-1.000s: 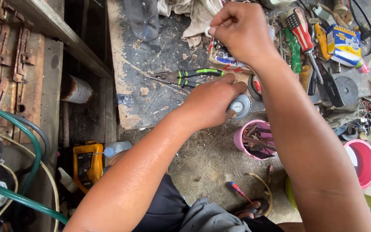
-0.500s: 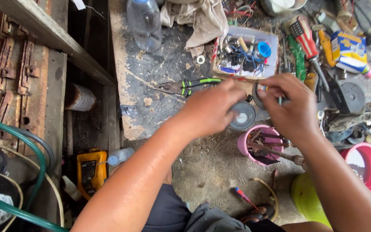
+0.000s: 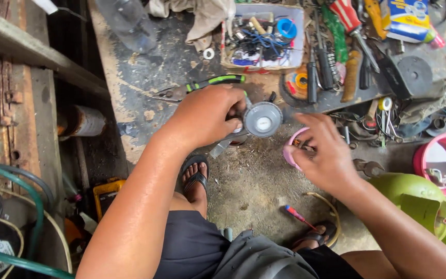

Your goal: Repairing or assembling electronic components at a workbench, involving handling a small speaker, its packaging, and using pliers.

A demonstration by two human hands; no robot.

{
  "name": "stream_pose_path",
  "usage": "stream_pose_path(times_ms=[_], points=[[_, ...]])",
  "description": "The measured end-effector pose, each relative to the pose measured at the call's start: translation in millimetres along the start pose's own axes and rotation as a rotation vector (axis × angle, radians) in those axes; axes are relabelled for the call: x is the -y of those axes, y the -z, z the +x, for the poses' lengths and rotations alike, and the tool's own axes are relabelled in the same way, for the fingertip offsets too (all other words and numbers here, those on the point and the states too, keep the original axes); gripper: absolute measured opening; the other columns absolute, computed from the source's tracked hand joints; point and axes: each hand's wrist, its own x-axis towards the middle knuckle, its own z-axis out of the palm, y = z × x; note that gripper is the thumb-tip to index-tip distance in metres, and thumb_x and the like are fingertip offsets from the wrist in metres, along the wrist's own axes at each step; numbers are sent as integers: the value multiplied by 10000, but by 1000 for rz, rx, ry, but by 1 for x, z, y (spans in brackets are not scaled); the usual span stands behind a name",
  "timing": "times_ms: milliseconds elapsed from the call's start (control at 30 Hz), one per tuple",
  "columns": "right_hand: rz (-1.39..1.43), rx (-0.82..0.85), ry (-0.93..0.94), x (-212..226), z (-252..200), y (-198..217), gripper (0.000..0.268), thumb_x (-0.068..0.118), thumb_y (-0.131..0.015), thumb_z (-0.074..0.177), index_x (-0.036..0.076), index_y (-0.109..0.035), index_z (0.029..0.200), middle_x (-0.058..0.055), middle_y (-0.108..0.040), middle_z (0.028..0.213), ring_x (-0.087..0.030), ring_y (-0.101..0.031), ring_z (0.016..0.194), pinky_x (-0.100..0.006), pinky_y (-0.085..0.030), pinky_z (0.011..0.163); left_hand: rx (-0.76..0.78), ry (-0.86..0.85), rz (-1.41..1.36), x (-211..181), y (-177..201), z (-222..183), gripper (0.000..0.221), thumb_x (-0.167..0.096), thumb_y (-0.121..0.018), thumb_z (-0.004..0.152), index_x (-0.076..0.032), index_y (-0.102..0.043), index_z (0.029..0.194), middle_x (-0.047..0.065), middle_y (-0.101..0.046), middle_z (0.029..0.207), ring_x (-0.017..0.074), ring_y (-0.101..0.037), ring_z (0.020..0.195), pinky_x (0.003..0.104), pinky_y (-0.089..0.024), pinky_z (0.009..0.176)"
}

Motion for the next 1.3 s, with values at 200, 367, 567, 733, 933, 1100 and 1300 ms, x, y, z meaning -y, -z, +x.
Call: stream_pose_path(times_ms=[200, 367, 567, 733, 933, 1100, 1300], points=[[-24, 47, 127, 33, 21, -17, 684, 40, -807, 803, -33, -508, 1414, -310, -532, 1315, -378, -741, 802, -494, -635, 651, 73, 45, 163, -9, -4, 8, 175, -141, -778, 814, -75, -694, 952, 125, -692, 880, 411, -707, 967, 556, -560, 847], [-139, 130, 78, 27, 32, -30, 787, 205, -859, 819, 39, -474, 1485, -236, -583, 1263, -332, -754, 791, -480, -629, 662, 111, 72, 246, -7, -11, 8, 334, -220, -821, 782, -76, -709, 1062, 128, -682, 969, 402, -718, 960, 549, -581, 824], [28, 110, -34, 32, 58, -25, 680, 41, -845, 799, -53, -556, 1407, -285, -649, 1165, -395, -748, 807, -452, -636, 735, 19, 18, 195, -9, -16, 15, 262, -246, -756, 795, -69, -691, 976, 133, -657, 913, 421, -717, 882, 569, -583, 744], [389, 29, -155, 36, 69, -14, 654, -18, -831, 799, -103, -540, 1379, -302, -654, 1113, -251, -681, 673, -356, -596, 631, -222, -108, 69, -11, -8, 17, 258, -196, -750, 783, -92, -698, 1013, 117, -631, 921, 433, -708, 834, 552, -576, 692], [387, -37, -105, 34, 72, -7, 693, -3, -877, 797, -70, -547, 1403, -261, -647, 1105, -236, -628, 779, -300, -514, 615, -307, -170, 9, -13, -4, 16, 291, -118, -778, 795, -47, -671, 1057, 142, -604, 961, 436, -696, 860, 539, -584, 717], [330, 76, -136, 25, 66, -16, 722, 85, -887, 786, -20, -563, 1422, -262, -642, 1191, -299, -661, 851, -375, -546, 697, -124, -56, 76, -8, -7, 15, 261, -130, -773, 780, -87, -693, 1025, 112, -631, 960, 423, -711, 894, 544, -571, 749], [273, 119, -111, 21, 63, -22, 685, 117, -866, 818, -40, -555, 1408, -286, -619, 1269, -249, -630, 793, -395, -537, 723, -30, 23, 138, 0, -13, 18, 297, -162, -790, 764, -107, -647, 1019, 98, -636, 958, 418, -708, 921, 550, -573, 786]])
